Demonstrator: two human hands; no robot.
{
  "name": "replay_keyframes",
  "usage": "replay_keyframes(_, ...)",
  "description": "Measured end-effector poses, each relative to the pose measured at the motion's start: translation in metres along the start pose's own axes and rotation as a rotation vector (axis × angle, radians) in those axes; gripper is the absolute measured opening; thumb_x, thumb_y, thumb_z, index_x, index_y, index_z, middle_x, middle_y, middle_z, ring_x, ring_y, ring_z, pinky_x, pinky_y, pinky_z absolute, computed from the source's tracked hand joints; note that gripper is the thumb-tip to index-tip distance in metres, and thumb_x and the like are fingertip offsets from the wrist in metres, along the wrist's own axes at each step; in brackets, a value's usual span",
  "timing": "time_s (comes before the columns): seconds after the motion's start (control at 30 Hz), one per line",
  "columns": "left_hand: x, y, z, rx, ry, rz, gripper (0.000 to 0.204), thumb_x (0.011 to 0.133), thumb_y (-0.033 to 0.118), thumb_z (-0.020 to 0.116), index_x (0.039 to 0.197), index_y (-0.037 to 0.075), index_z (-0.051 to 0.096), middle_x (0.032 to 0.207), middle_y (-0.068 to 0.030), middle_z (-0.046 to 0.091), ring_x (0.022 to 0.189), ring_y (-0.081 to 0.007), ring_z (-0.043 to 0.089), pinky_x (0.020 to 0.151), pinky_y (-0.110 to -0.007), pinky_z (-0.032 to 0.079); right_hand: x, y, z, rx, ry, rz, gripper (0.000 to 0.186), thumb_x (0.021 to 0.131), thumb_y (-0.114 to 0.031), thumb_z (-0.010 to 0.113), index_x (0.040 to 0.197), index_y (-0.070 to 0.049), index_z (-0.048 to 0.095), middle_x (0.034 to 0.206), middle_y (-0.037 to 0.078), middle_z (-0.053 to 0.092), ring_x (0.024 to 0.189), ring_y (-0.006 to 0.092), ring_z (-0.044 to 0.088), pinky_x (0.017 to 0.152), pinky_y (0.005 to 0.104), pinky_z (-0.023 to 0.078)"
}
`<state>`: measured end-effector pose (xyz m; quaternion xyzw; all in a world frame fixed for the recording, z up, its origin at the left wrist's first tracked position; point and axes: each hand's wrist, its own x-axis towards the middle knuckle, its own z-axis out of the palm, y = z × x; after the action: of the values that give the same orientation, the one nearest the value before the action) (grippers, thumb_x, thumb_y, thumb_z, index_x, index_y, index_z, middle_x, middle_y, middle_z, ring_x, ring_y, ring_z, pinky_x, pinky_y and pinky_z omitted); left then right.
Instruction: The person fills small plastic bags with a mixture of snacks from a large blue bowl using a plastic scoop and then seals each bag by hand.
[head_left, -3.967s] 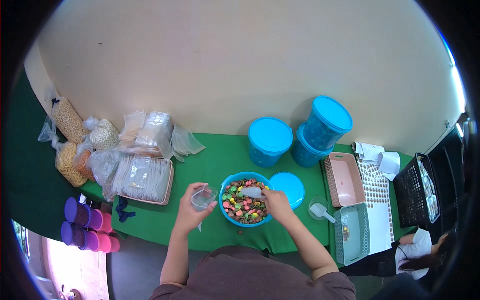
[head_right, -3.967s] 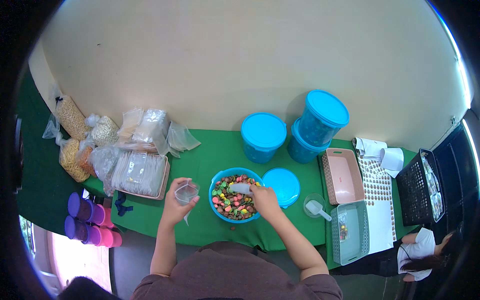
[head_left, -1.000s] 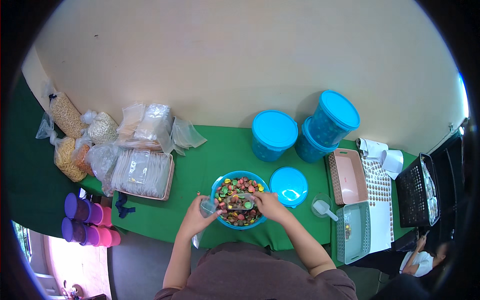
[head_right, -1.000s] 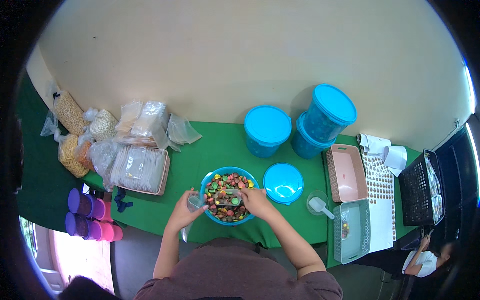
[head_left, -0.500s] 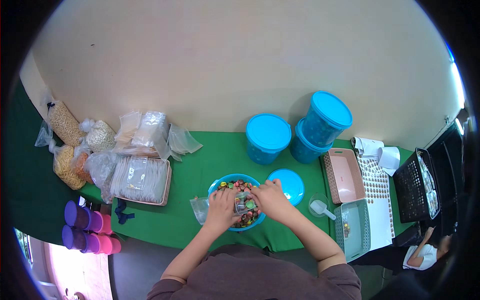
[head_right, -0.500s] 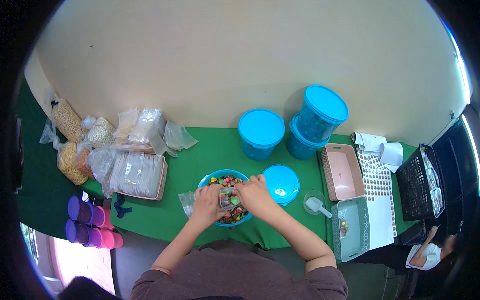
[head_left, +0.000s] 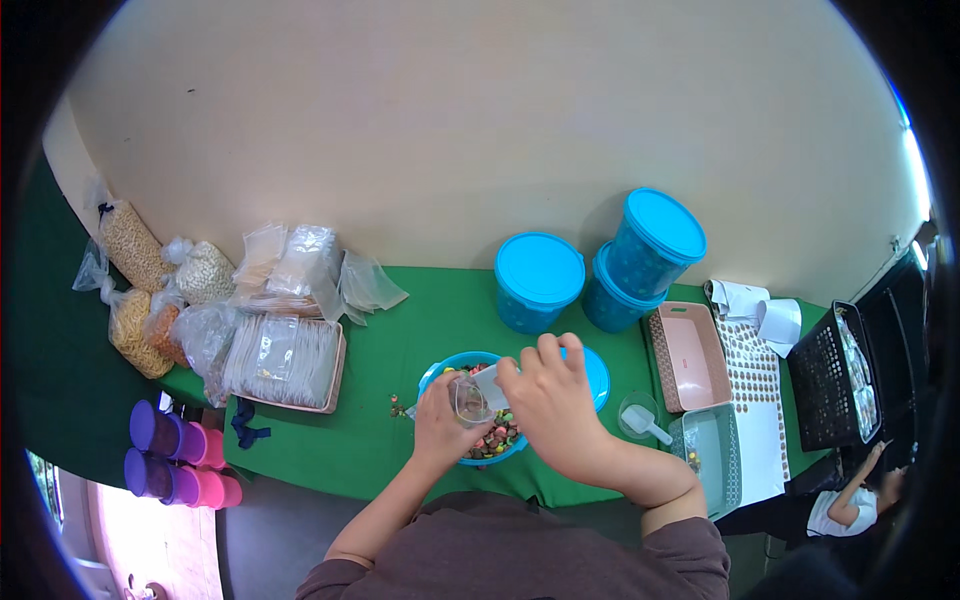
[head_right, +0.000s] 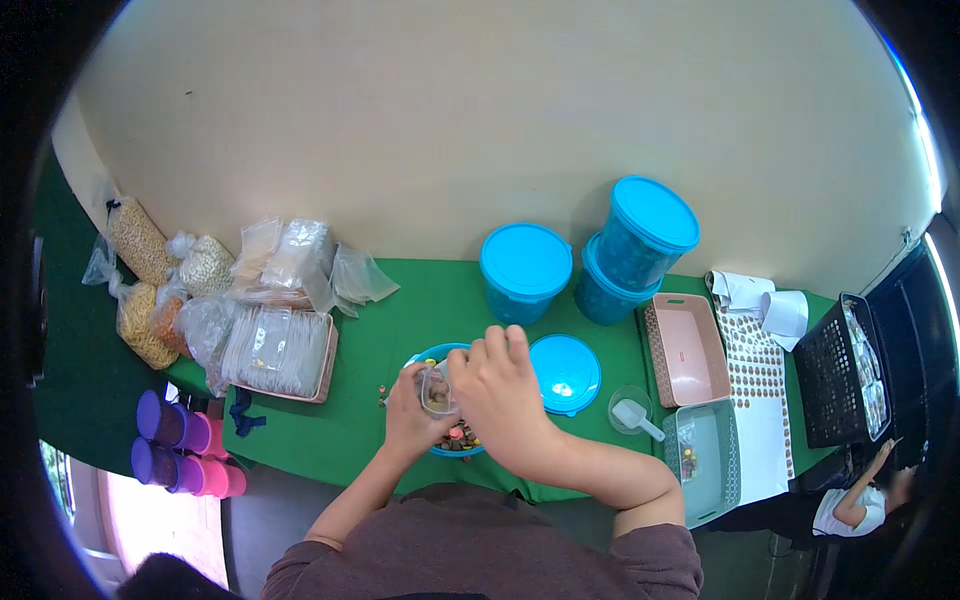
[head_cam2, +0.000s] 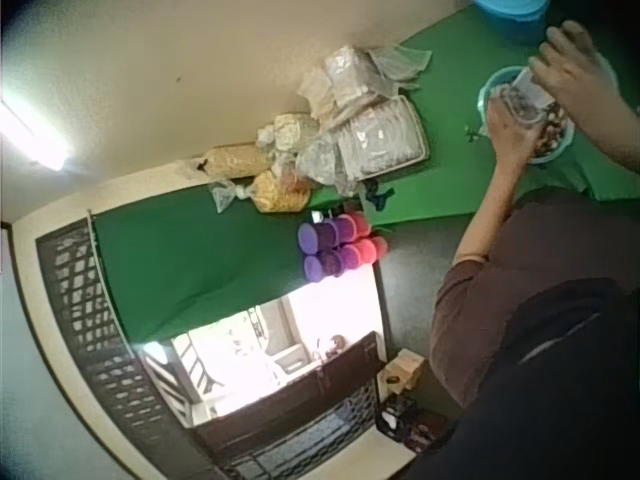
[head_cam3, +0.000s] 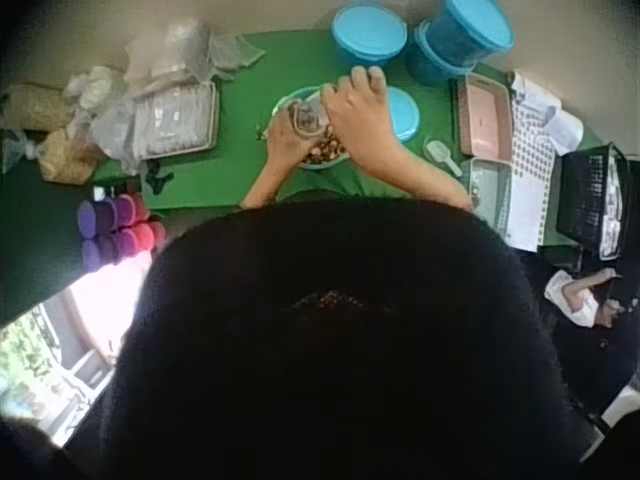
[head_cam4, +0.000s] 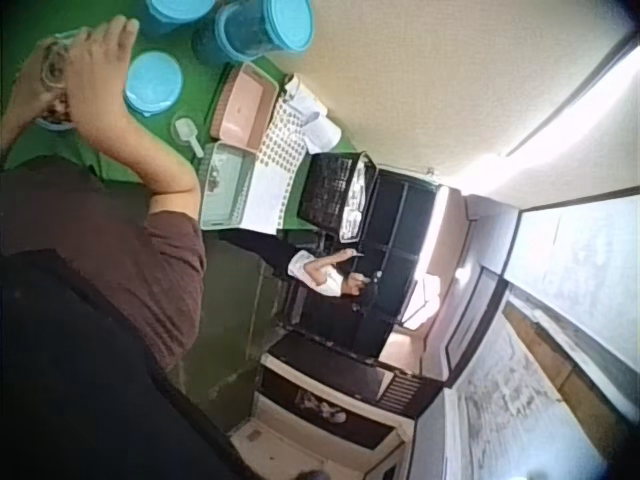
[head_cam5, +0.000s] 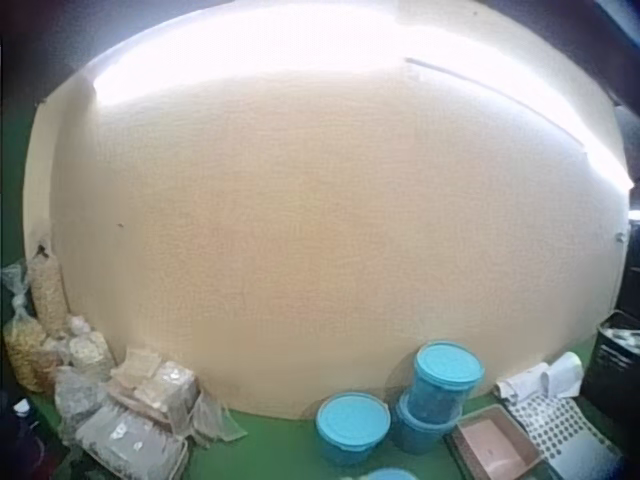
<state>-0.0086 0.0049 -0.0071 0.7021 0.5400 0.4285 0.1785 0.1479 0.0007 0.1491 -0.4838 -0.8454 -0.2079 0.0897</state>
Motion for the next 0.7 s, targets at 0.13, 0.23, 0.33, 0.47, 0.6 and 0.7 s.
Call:
replay_keyframes(0.13, -0.001, -0.011, -0.008, -0.176, 0.032, -0.146, 0.064, 0.069, 0.02, 0.086, 0.118, 0.006, 0.047, 0.098, -0.012, 0.063, 0.09, -0.0257, 0.064, 0.079, -0.038, 0.052, 0.004, 0.015, 0.02, 0.03, 0.038, 0.115, 0.02, 0.082, -0.026, 0.07, 0.077, -0.008, 0.064, 0.074, 0.005, 0.058, 0.087, 0.0246, 0.053, 0.091, 0.043, 0.034)
replay_keyframes(0.23, 0.0, -0.019, -0.02, -0.322, 0.119, -0.278, 0.059, 0.069, 0.02, 0.084, 0.116, 0.006, 0.05, 0.092, -0.0107, 0.064, 0.084, -0.0256, 0.066, 0.076, -0.037, 0.053, 0.0, 0.028, 0.069, 0.105, -0.083, 0.097, 0.019, 0.082, -0.025, 0.068, 0.079, -0.006, 0.068, 0.077, 0.008, 0.06, 0.091, 0.0257, 0.053, 0.095, 0.0434, 0.035)
replay_keyframes(0.33, 0.001, -0.033, -0.033, -0.211, 0.183, -0.363, 0.057, 0.073, 0.018, 0.083, 0.116, 0.006, 0.048, 0.093, -0.0109, 0.063, 0.085, -0.0237, 0.065, 0.076, -0.035, 0.052, -0.013, 0.029, 0.137, 0.158, -0.145, -0.001, 0.021, 0.081, -0.026, 0.069, 0.077, -0.006, 0.069, 0.079, 0.009, 0.06, 0.093, 0.0267, 0.053, 0.095, 0.0446, 0.036)
replay_keyframes(0.47, -0.001, -0.046, -0.044, -0.145, 0.204, -0.348, 0.057, 0.073, 0.018, 0.082, 0.117, 0.006, 0.047, 0.093, -0.0108, 0.063, 0.085, -0.0239, 0.065, 0.076, -0.035, 0.051, -0.037, 0.013, 0.2, 0.176, -0.067, -0.009, 0.02, 0.078, -0.027, 0.073, 0.076, -0.007, 0.069, 0.08, 0.008, 0.059, 0.091, 0.0262, 0.053, 0.092, 0.0458, 0.036)
replay_keyframes(0.6, -0.006, -0.056, -0.045, -0.144, 0.207, -0.354, 0.056, 0.075, 0.014, 0.08, 0.118, 0.005, 0.045, 0.092, -0.0105, 0.061, 0.083, -0.0202, 0.062, 0.074, -0.034, 0.051, -0.046, 0.006, 0.217, 0.334, 0.046, 0.118, 0.018, 0.078, -0.026, 0.073, 0.077, -0.008, 0.07, 0.081, 0.007, 0.059, 0.09, 0.0259, 0.053, 0.087, 0.044, 0.036)
replay_keyframes(0.7, -0.01, -0.058, -0.044, -0.15, 0.195, -0.375, 0.055, 0.075, 0.013, 0.079, 0.118, 0.005, 0.045, 0.092, -0.0107, 0.061, 0.085, -0.0211, 0.063, 0.075, -0.035, 0.051, -0.054, 0.011, 0.218, 0.441, -0.035, 0.217, 0.016, 0.078, -0.025, 0.073, 0.079, -0.009, 0.072, 0.08, 0.007, 0.06, 0.088, 0.0264, 0.053, 0.083, 0.0433, 0.034)
